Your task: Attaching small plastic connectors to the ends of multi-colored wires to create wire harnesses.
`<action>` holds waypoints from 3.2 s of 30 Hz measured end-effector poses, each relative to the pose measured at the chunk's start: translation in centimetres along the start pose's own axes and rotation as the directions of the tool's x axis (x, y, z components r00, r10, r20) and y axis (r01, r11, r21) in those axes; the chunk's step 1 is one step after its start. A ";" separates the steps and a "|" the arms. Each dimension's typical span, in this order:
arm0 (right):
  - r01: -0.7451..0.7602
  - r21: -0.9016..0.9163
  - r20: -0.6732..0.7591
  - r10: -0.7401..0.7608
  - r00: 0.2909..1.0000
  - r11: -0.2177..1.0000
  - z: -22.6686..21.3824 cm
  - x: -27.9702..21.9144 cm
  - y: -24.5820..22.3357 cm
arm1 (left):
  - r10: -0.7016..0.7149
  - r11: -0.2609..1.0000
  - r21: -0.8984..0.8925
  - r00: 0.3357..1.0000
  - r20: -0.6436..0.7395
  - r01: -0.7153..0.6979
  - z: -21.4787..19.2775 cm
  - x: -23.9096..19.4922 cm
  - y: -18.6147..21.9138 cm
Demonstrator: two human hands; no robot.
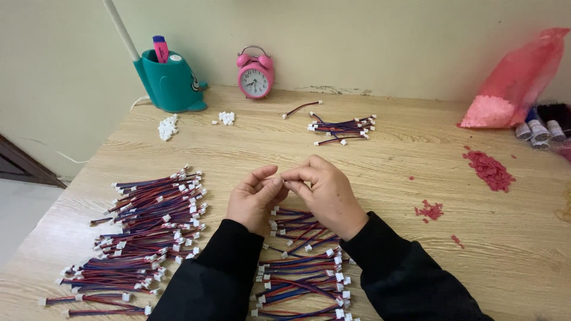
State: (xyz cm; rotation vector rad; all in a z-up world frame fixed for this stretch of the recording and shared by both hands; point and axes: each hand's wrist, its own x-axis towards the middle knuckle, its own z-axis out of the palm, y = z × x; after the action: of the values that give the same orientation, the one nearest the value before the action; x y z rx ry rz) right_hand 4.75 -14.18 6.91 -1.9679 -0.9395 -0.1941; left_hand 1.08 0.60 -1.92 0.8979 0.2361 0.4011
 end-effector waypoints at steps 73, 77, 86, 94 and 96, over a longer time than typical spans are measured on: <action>-0.439 0.194 0.139 0.419 0.897 0.877 -2.0 0.4 -0.2 | -0.062 0.962 -0.271 0.959 -0.276 -0.015 -2.4 3.5 -1.3; -0.451 0.428 0.220 0.394 0.893 0.783 -1.8 -0.6 -0.7 | -0.032 0.988 -0.151 0.974 -0.224 -0.003 -2.2 3.2 -1.3; -0.359 0.435 0.141 0.331 0.933 0.826 -1.4 -0.5 -1.2 | 0.011 1.000 0.004 0.993 -0.117 -0.011 1.0 -0.2 0.3; -0.277 0.329 0.058 0.273 0.960 0.903 -1.9 -0.5 -2.5 | 0.049 0.996 0.079 0.999 -0.022 -0.047 0.9 -0.5 0.1; -0.161 0.132 0.001 0.162 0.987 0.978 -2.4 -0.2 -3.2 | 0.054 0.995 0.087 0.998 -0.013 -0.053 0.9 -0.6 0.1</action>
State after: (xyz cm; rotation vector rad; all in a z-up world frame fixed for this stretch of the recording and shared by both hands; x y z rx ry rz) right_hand 3.01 -15.22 10.31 -1.9081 -0.7620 -0.0477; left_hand 0.88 -0.24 -1.23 0.9880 0.2457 0.4505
